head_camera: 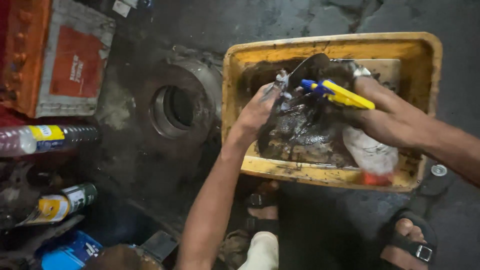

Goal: Cleaning metal clutch plates with fluid in a basin.

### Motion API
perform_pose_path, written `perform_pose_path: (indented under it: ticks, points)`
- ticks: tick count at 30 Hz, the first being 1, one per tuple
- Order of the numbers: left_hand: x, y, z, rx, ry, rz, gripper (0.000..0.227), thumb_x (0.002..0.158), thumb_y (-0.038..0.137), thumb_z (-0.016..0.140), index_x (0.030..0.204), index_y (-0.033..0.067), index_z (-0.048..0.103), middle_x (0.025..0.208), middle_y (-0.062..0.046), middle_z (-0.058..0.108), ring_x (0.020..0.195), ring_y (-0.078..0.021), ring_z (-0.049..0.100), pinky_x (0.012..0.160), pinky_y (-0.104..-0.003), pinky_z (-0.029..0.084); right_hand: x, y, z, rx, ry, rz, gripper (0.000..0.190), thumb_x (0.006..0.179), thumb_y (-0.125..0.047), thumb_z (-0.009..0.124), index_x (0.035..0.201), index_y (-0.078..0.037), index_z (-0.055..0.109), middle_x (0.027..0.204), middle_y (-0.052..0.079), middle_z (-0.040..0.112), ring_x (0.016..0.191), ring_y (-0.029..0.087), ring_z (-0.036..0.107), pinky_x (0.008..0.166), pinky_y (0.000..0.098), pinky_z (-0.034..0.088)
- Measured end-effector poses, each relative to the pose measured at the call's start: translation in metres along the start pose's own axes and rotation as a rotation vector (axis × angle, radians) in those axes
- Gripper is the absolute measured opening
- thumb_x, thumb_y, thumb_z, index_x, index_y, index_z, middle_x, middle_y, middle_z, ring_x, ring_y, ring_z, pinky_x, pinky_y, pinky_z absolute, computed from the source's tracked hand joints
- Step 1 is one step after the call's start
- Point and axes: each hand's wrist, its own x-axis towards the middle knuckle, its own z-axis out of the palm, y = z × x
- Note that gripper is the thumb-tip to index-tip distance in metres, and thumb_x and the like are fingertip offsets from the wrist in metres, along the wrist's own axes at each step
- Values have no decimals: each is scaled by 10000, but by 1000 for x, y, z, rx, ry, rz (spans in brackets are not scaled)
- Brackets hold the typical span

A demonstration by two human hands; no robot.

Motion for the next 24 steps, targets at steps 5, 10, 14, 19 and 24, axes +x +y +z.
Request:
perform_pose_path:
  ticks: [5,10,14,19,24]
  points:
    - [-5,-7,-13,57,-91,177,319,1113,179,528,1408,58,540,1221,7,622,1137,-73,578,1026,-234,449,12,79,11,-193,54,-626,314,881,-114,513,1184,-59,577,941,104,591,890,239,575,807,434,464]
    - [-9,1,-12,139,-118,175,343,1102,152,518,1432,59,523,1244,10,618,1137,-85,585,1021,-227,452,14,79,10,-417,-71,-400,182,981,-237,687,1085,-108,612,971,63,527,891,195,556,809,386,498]
    - [-18,29,6,11,-44,20,345,1070,171,580,1395,56,562,1174,-1,634,1057,-108,587,936,-253,468,8,38,9,-296,-65,-10,226,942,-190,630,1153,-113,611,1011,102,554,910,267,620,850,454,529]
    - [-14,23,6,-29,-54,72,345,1088,253,587,1365,47,593,1179,11,636,1075,-70,581,959,-232,463,7,34,17,-101,-142,-61,348,960,-264,612,1295,-178,650,1122,79,636,1106,241,583,972,487,454]
    - [-13,32,9,-43,0,-48,351,1083,287,585,1327,35,612,1060,0,644,935,-81,565,828,-253,478,8,21,16,-213,-217,-96,286,964,-320,623,1204,-166,643,1102,91,581,1104,240,581,967,486,465]
